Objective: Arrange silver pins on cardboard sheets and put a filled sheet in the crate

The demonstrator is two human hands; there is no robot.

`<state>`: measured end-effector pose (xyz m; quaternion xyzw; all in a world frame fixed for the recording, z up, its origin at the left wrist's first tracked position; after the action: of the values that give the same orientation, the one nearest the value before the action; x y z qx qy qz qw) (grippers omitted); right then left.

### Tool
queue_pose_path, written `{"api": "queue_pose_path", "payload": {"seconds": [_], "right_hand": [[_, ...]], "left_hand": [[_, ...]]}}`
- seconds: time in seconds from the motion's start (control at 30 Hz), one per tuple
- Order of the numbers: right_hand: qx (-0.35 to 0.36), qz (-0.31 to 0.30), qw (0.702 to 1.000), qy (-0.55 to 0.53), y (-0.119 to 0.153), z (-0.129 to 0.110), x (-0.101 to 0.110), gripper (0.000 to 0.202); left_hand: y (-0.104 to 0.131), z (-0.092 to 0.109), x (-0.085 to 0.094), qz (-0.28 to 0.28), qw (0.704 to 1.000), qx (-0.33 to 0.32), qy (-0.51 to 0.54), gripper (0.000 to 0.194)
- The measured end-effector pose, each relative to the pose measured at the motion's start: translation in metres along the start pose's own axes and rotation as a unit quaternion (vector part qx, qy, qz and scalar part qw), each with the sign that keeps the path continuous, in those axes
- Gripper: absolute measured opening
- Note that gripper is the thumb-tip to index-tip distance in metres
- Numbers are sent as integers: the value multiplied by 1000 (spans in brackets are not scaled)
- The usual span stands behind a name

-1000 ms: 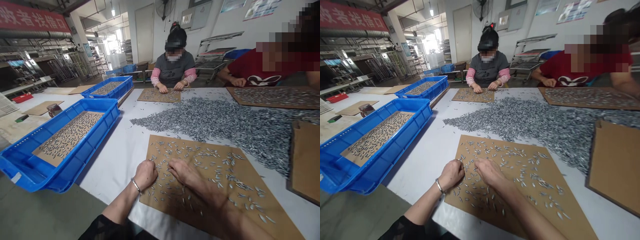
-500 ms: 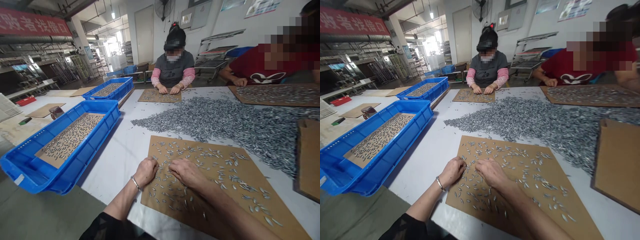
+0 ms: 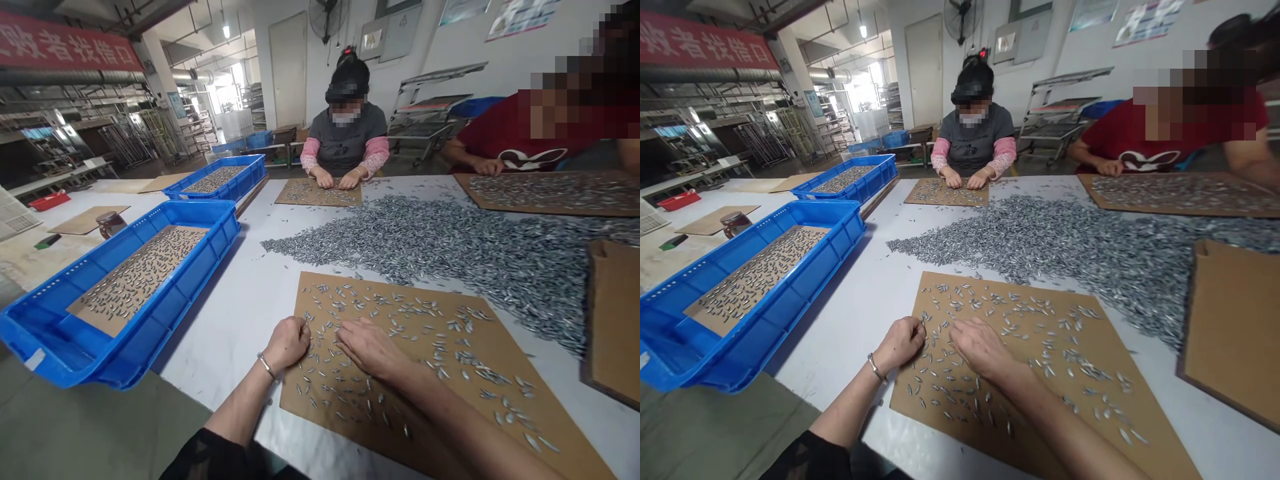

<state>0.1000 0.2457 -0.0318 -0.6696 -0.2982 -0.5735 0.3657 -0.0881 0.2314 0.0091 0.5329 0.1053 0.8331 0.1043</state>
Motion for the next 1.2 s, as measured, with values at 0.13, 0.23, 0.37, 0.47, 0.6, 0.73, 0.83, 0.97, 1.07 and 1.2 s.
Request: {"api": "queue_pose_path", "payload": {"seconds": [0.13,0.23,0.37,0.47,0.6,0.73,0.83,0.97,1.07,1.2], "right_hand": [[-14,16,1000,8,1,-3,-4,35],[-39,15,999,-27,1,-3,-2,33],[-80,-34,994,-70,0,-1,3,24],[-124,-89,983,-104,-1,2,8,24],[-160,-115,974,-114,-2,2,14,28],[-166,-112,973,-114,-3,0,14,26],[-164,-118,972,-117,-4,0,13,25],[-178,-129,967,-129,-1,3,11,23],[-180,-125,964,-152,5,6,11,20],[-171,-128,965,-155,9,3,12,22]], "left_hand": [[0,-1,-1,4,1000,13,11,19],[2,-3,-1,-2,999,25,24,17],[4,-8,0,-9,997,57,49,17],[6,-10,0,-11,995,73,70,18],[8,-12,0,-15,992,86,87,17],[11,-13,1,-14,992,87,94,16],[14,-12,1,-8,992,86,92,17],[17,-11,1,-1,992,93,84,18],[20,-12,0,-6,992,97,84,17],[23,-14,0,-6,991,102,91,16]]}}
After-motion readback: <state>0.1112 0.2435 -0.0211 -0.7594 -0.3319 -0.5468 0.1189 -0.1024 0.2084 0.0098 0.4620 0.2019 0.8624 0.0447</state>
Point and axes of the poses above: each hand's wrist, its own y-axis away from the middle knuckle, its own x-axis out of the back of the hand, z = x × y, the point moved 4 cm from there along -y, towards the middle knuckle, and after that the axes turned 7 degrees about x, right-handed, at the moved point
